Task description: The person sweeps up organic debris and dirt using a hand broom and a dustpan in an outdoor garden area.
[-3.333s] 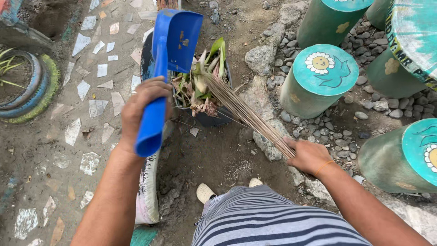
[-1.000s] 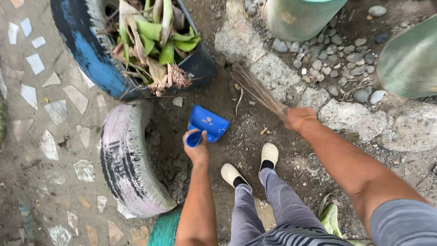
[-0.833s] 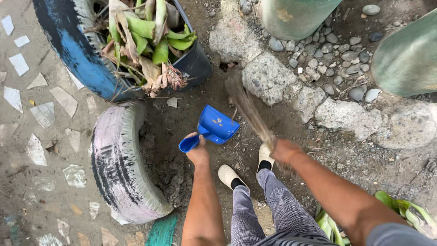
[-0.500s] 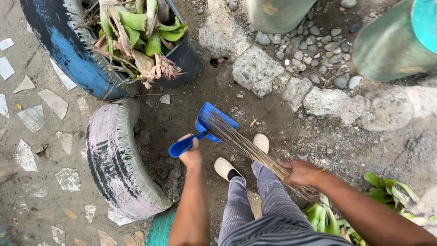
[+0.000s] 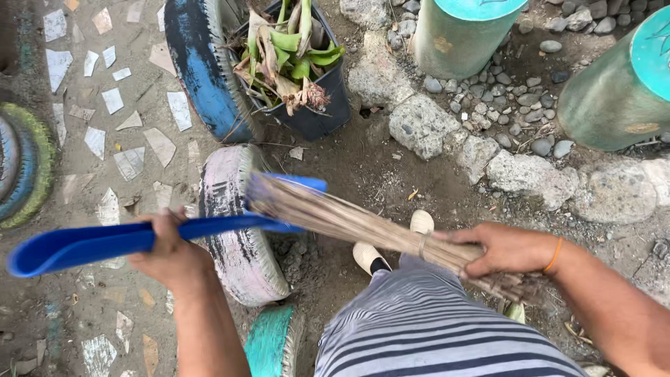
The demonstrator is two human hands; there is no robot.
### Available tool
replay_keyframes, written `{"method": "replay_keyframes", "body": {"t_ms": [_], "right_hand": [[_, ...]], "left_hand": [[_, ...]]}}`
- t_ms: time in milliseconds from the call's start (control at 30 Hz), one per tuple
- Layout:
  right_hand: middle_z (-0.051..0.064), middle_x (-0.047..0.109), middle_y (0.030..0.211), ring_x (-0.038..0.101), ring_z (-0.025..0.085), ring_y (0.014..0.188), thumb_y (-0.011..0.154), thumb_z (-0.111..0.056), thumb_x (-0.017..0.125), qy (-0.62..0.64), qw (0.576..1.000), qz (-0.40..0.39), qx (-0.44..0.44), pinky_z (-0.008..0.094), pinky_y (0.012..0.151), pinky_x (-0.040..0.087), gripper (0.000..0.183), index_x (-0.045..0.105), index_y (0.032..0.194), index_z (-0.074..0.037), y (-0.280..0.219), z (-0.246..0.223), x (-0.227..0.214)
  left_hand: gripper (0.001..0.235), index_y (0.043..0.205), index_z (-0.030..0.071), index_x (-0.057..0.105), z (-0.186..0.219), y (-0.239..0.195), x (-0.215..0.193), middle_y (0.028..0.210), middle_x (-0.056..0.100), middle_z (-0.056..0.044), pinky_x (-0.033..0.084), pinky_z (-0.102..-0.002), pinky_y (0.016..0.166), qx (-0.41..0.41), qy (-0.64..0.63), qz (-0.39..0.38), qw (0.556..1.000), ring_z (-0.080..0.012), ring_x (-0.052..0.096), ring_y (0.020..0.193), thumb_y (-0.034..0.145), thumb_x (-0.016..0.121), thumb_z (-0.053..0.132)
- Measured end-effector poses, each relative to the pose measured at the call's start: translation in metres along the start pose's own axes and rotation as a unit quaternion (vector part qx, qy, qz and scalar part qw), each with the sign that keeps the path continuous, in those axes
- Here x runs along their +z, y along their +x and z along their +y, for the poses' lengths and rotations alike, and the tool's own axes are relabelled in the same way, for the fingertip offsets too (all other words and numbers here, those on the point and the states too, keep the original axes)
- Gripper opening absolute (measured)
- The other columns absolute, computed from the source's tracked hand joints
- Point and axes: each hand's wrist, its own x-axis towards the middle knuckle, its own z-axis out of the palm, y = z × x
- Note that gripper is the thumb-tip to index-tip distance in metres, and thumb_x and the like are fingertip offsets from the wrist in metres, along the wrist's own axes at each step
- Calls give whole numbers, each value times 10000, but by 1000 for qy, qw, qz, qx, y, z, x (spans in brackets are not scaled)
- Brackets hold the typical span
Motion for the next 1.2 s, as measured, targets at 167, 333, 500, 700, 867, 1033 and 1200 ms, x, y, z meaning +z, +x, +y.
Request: {"method": "replay_keyframes", "body": {"t_ms": [167,333,500,700,867,1033,1200], "right_hand": [[71,776,1160,713,226,995,824,-231,780,-52,995,62,59,309,964,558,867,427,1604,-366,-54,-40,-21],[76,668,1389,674,214,1174,747,-255,800,-39,959,202,-195,354,1010,484,885,429,1547,-339,-44,-31,-51],[72,619,1362,639,264,1203,777,-397,767,-241,920,310,9,406,1053,493,903,327,1565,-437,-14,-36,-79],[99,557,1383,621,317,1168,764,-486,761,-282,886,366,37,453,935,525,888,353,1551,-434,6,-23,-103],[74,626,1326,664,264,1125,788,-444,769,-220,912,331,102,426,950,548,848,385,1543,-487,-2,-21,-119],[168,798,1172,754,315,970,871,-286,753,-20,956,250,156,360,888,585,819,438,1603,-479,-7,-20,-139],[76,615,1477,585,179,1257,739,-124,807,190,919,277,-205,313,1034,435,768,568,1468,-162,21,29,-149]], "left_hand": [[155,902,94,536,77,57,36,813,586,-74,627,-408,839,231,11,-72,970,-198,679,749,942,598,-42],[205,1067,81,591,88,119,107,942,591,-38,562,-349,810,279,-34,-203,938,-194,633,856,1090,734,-64],[300,1135,127,594,43,137,224,1026,623,27,532,-283,788,205,-31,-375,903,-110,621,923,988,740,-90],[358,1193,31,620,18,113,314,964,639,-59,533,-313,814,280,111,-479,825,-159,627,890,878,741,-89],[338,1083,42,582,20,118,351,965,669,-173,541,-406,815,392,219,-471,759,-404,664,948,869,842,10],[434,1102,56,601,23,137,357,1029,681,-163,506,-464,812,467,278,-433,719,-435,637,951,745,845,14],[346,1070,44,599,36,161,348,1050,665,-137,515,-428,889,489,278,-419,713,-383,634,1005,800,801,-39]]}}
